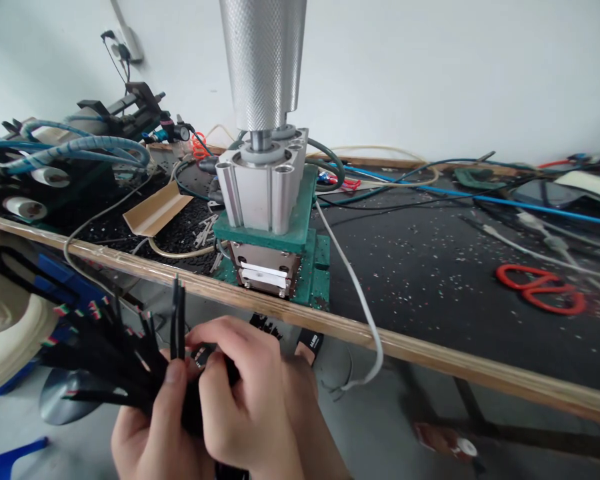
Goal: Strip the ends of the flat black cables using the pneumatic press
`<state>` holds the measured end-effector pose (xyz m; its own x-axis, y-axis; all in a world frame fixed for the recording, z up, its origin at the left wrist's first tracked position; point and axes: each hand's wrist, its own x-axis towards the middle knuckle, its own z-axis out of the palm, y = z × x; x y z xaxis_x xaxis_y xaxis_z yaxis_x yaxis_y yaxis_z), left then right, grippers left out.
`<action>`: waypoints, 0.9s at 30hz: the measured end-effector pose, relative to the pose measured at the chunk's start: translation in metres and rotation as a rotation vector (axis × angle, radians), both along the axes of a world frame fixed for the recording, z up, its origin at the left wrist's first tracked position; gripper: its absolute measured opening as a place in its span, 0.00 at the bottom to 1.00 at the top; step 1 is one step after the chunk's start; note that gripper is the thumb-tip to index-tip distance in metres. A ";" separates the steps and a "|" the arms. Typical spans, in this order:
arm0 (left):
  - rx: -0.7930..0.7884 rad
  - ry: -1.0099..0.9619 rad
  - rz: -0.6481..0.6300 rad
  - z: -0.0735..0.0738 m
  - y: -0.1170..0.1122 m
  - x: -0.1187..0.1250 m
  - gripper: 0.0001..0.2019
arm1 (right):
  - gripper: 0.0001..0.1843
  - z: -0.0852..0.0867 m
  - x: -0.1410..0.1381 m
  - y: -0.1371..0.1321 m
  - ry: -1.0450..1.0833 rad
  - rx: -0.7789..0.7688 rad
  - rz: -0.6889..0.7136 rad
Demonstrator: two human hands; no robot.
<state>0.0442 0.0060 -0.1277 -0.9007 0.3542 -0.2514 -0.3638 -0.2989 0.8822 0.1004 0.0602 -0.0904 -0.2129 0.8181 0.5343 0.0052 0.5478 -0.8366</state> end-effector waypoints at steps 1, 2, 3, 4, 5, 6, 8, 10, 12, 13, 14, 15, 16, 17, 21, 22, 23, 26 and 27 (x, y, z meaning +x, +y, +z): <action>-0.002 -0.025 0.003 0.004 0.001 0.004 0.15 | 0.13 0.001 -0.001 0.000 0.042 -0.048 -0.004; -0.005 -0.045 -0.002 0.007 0.002 0.008 0.16 | 0.13 0.002 -0.002 0.000 0.077 -0.093 -0.013; -0.007 -0.059 -0.016 0.009 0.003 0.010 0.16 | 0.17 0.002 -0.003 0.001 0.102 -0.140 -0.027; -0.007 -0.067 -0.035 0.010 0.004 0.012 0.16 | 0.21 0.003 -0.004 0.002 0.119 -0.194 -0.040; -0.006 -0.071 -0.052 0.009 0.005 0.012 0.15 | 0.24 0.003 -0.004 0.003 0.133 -0.255 -0.052; -0.003 -0.076 -0.064 0.007 0.006 0.012 0.14 | 0.26 0.003 -0.004 0.005 0.154 -0.318 -0.070; 0.005 -0.098 -0.071 0.001 0.007 0.012 0.15 | 0.25 0.003 -0.003 0.011 0.207 -0.430 -0.098; 0.010 -0.106 -0.056 -0.005 0.008 0.014 0.19 | 0.21 0.003 -0.001 0.017 0.266 -0.518 -0.095; 0.023 -0.069 -0.043 -0.007 0.009 0.020 0.20 | 0.19 0.003 0.002 0.023 0.309 -0.587 -0.063; 0.029 -0.040 -0.037 -0.006 0.010 0.024 0.19 | 0.18 0.003 0.003 0.025 0.328 -0.611 -0.050; 0.028 -0.012 -0.035 -0.004 0.011 0.028 0.17 | 0.18 0.003 0.004 0.027 0.349 -0.625 -0.045; 0.020 0.011 -0.037 -0.001 0.011 0.031 0.15 | 0.18 0.003 0.004 0.028 0.370 -0.631 -0.047; 0.005 0.029 -0.041 0.001 0.012 0.034 0.14 | 0.19 0.002 0.005 0.029 0.387 -0.631 -0.051; -0.015 0.042 -0.042 0.003 0.013 0.036 0.14 | 0.19 0.002 0.005 0.030 0.400 -0.631 -0.054; -0.052 0.060 -0.012 0.001 0.014 0.036 0.15 | 0.18 0.002 0.005 0.031 0.419 -0.638 -0.063; -0.049 0.059 -0.004 0.000 0.015 0.035 0.15 | 0.18 0.003 0.005 0.032 0.420 -0.645 -0.061; -0.046 0.060 0.004 -0.001 0.015 0.035 0.15 | 0.19 0.003 0.005 0.032 0.419 -0.658 -0.059; -0.061 0.075 0.013 0.004 0.016 0.035 0.13 | 0.20 0.006 0.006 0.032 0.412 -0.697 -0.048; -0.077 0.069 0.009 0.008 0.016 0.036 0.12 | 0.20 0.007 0.006 0.032 0.405 -0.702 -0.047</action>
